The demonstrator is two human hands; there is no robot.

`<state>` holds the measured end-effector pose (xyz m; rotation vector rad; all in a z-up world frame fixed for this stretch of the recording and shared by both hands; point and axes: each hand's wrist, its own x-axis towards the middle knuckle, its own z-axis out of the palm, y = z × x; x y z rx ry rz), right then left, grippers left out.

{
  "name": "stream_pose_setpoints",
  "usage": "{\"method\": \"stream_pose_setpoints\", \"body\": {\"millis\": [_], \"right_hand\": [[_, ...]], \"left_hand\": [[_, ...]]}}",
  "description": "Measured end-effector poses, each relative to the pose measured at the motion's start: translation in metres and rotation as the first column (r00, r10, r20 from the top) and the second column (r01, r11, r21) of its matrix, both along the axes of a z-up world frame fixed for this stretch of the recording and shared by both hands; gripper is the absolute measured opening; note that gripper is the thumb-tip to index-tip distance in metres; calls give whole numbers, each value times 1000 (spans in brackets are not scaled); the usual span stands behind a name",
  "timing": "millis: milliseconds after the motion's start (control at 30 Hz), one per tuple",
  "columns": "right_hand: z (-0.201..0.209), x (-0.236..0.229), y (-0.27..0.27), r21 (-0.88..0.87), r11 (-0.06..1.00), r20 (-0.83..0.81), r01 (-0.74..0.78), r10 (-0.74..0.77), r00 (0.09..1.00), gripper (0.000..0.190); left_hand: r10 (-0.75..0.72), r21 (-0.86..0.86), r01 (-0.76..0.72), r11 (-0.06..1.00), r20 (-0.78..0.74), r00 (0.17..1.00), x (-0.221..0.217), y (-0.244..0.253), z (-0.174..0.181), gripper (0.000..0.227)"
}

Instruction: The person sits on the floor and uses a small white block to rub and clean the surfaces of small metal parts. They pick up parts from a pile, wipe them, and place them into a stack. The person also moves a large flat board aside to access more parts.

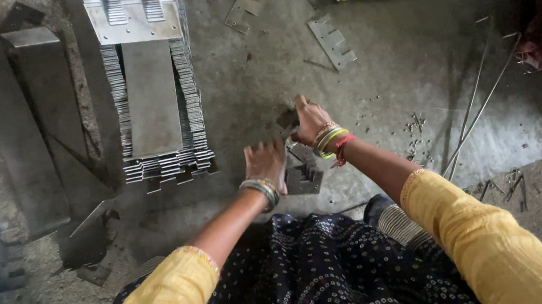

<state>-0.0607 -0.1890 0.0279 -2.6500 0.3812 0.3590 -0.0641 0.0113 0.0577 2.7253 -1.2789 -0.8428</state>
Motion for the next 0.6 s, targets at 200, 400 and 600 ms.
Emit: {"method": "stream_pose_setpoints", "body": {"millis": [200, 400, 600], "right_hand": [[-15, -14, 16, 112, 922, -61, -370, 378, 924, 38], [33, -104, 56, 50, 812, 253, -582, 553, 794, 48], [41, -99, 83, -150, 923, 85, -354, 369, 926, 57]], "left_hand": [[-17, -460, 133, 878, 248, 969, -43, 35, -11, 38], [154, -571, -78, 817, 86, 984, -15, 61, -24, 48], [67, -422, 0, 907, 145, 987, 1, 41, -1, 54]]}}
